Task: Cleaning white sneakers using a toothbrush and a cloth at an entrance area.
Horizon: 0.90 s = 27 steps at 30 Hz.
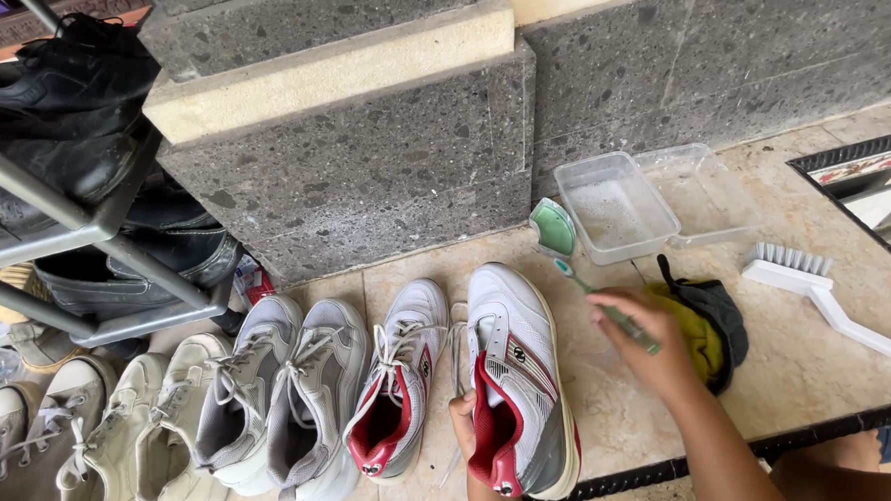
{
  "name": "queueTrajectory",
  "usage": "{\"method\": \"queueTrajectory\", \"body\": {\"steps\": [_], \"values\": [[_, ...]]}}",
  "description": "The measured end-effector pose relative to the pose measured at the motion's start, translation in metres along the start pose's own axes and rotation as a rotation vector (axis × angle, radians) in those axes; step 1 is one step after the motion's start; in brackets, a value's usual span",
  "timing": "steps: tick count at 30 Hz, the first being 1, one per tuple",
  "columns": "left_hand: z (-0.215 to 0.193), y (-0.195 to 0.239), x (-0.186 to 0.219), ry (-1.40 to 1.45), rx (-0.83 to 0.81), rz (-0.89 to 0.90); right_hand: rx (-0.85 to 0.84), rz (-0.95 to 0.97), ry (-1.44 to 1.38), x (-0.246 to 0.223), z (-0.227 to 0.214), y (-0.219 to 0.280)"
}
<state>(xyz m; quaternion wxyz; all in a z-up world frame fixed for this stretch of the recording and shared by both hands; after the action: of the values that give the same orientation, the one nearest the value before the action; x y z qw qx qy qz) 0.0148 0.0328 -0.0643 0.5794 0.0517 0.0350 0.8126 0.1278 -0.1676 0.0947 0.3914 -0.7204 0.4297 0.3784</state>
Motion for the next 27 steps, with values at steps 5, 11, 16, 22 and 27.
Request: {"method": "queueTrajectory", "body": {"steps": [5, 11, 16, 22, 27], "values": [[-0.063, 0.010, 0.018, -0.013, -0.029, 0.055, -0.232, -0.093, 0.254, 0.026, 0.025, -0.004], [-0.067, 0.021, -0.013, -0.057, -0.053, 0.064, -0.334, 0.512, 0.560, -0.056, -0.048, -0.009], [0.003, 0.018, -0.040, -0.058, -0.065, 0.096, -0.405, 0.841, 0.734, -0.004, -0.060, -0.017], [0.083, 0.050, -0.044, -0.255, 0.153, -0.079, -0.020, 0.790, 0.761, 0.036, -0.058, -0.013], [0.139, 0.063, -0.049, -0.403, 0.081, 0.013, -0.056, 0.818, 0.304, -0.073, -0.079, 0.004]]}}
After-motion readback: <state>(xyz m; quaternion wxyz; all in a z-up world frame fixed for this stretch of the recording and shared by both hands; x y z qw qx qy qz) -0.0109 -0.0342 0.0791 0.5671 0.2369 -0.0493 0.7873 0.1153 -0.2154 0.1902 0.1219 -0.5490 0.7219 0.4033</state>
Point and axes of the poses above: each hand's wrist, its own y-axis away from the middle knuckle, its own z-axis out of the palm, x = y × z, the point moved 1 cm from there along -y, towards the middle knuckle, and after that the axes turned 9 degrees about z, right-handed, at the moved point
